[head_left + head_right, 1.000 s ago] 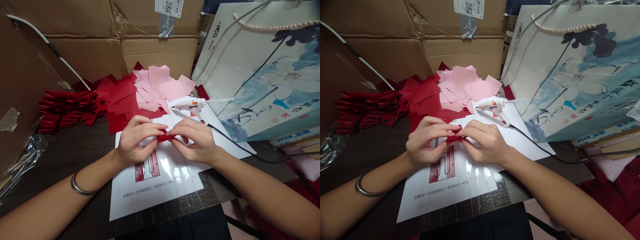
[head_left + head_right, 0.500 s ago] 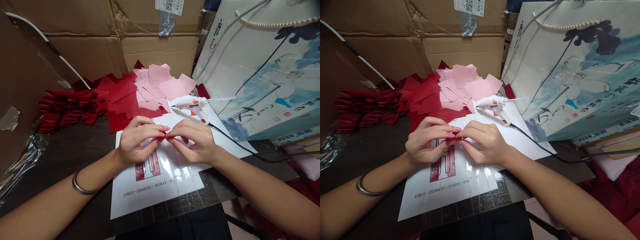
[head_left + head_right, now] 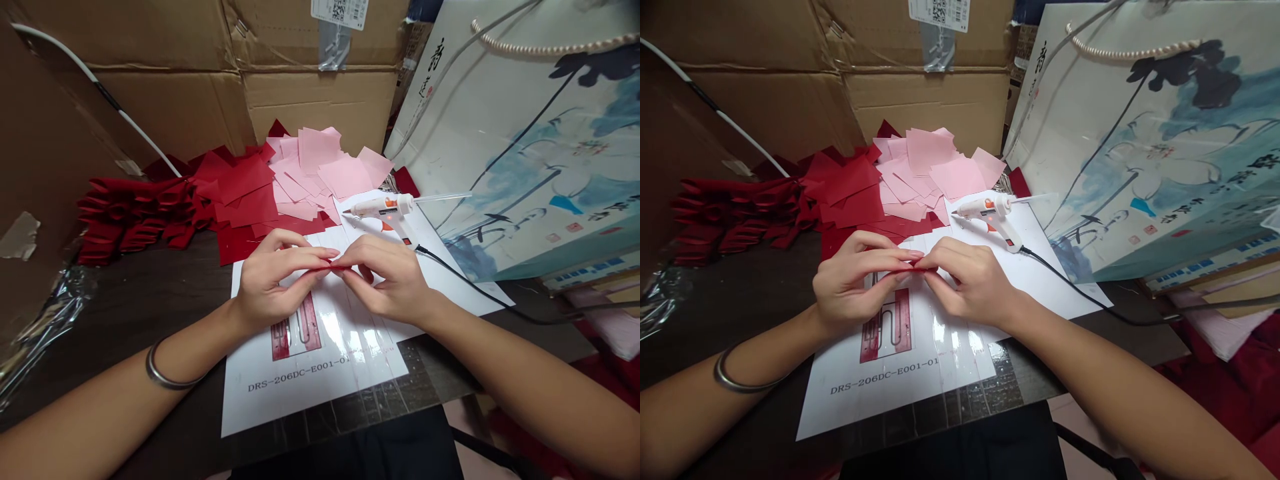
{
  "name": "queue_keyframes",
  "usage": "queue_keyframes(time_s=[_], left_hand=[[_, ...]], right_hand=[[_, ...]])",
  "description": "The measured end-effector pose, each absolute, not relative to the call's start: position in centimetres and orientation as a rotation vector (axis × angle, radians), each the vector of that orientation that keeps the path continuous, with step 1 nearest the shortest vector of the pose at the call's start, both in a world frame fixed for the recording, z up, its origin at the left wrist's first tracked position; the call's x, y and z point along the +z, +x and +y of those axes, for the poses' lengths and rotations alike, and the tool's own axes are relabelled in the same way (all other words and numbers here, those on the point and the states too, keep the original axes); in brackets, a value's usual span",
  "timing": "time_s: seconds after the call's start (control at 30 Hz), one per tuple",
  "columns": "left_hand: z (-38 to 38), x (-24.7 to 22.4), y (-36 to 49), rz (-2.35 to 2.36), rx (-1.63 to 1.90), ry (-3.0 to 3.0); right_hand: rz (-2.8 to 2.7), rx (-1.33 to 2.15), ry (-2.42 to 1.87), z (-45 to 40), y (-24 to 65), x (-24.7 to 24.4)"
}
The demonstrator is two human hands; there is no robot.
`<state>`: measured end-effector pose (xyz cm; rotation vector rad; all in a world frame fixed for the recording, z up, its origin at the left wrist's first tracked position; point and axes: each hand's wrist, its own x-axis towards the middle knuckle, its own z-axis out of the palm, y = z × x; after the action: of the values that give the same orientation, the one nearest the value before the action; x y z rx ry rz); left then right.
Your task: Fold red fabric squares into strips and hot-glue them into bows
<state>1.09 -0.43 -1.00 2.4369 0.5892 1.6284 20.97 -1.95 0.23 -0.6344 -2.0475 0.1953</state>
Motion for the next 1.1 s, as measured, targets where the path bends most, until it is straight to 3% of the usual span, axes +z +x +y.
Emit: queue_keyframes(time_s=[0.7, 1.1], left_hand=[[-1.01, -0.91, 1.61, 0.619, 1.572, 2.235], [-0.54, -1.18, 1.39, 0.693, 1.58, 2.308]], right_hand=[[-1.998, 0.479, -0.657, -2.02, 21.15, 0.63], [-1.873, 0.24, -0.707, -2.03, 20.71, 0.85]])
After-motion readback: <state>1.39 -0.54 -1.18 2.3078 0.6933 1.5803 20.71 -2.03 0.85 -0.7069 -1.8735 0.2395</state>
